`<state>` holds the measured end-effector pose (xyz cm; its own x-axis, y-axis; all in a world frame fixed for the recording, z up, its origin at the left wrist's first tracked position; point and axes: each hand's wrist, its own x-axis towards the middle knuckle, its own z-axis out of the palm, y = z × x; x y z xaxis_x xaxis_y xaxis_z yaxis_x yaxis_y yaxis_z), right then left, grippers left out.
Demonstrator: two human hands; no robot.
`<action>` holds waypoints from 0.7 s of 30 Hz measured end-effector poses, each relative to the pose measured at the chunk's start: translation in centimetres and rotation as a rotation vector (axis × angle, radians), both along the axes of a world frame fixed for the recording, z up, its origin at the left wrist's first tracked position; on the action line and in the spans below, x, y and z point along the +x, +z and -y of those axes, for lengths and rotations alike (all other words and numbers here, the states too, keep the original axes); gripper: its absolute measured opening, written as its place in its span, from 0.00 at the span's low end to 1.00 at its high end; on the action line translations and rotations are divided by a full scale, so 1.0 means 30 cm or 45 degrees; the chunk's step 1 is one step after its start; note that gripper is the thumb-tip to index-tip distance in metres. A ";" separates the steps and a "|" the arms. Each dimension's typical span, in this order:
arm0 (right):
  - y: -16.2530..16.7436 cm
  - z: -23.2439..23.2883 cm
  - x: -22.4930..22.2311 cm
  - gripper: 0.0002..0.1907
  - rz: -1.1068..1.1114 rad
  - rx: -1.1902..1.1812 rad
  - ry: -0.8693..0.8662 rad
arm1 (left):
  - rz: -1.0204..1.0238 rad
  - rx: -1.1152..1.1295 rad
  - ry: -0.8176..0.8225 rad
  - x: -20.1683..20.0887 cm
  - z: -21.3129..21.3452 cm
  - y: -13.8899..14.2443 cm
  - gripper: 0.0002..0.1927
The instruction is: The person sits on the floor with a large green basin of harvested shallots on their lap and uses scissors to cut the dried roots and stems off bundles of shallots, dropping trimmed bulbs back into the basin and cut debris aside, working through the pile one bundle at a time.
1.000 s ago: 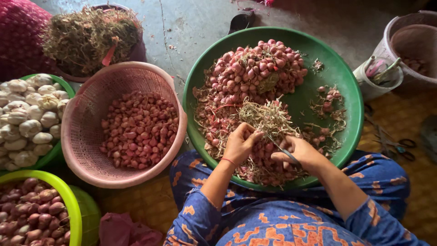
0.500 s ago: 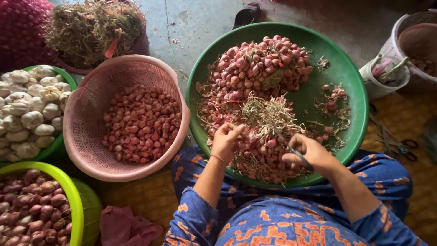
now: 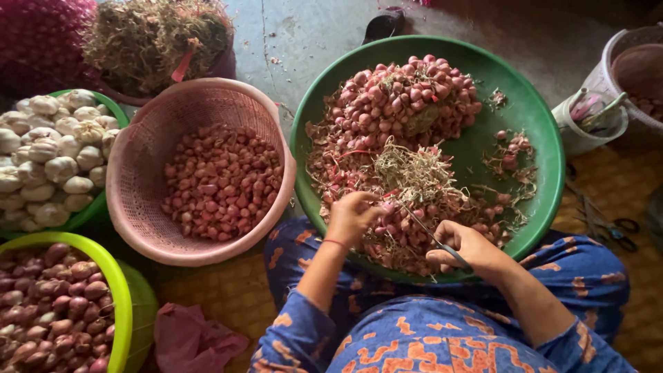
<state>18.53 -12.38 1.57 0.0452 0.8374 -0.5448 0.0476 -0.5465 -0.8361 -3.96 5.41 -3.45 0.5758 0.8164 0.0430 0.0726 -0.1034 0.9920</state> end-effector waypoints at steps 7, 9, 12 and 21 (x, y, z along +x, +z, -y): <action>0.000 0.038 0.020 0.21 0.118 0.001 0.034 | -0.034 0.005 -0.102 0.058 0.019 0.004 0.13; 0.004 0.042 0.015 0.21 0.142 -0.040 0.087 | -0.029 -0.269 -0.124 0.042 0.026 0.016 0.11; 0.000 0.002 -0.020 0.21 0.177 -0.093 0.091 | -0.038 -0.253 -0.103 0.030 0.041 0.042 0.11; -0.034 -0.079 -0.049 0.19 -0.093 -0.017 -0.176 | -0.011 -0.256 -0.079 0.047 0.093 0.053 0.10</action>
<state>17.05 -10.01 0.53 0.1195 0.8184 -0.5621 -0.0896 -0.5549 -0.8271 -2.54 2.61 -1.86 0.6249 0.7710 -0.1226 0.0806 0.0924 0.9925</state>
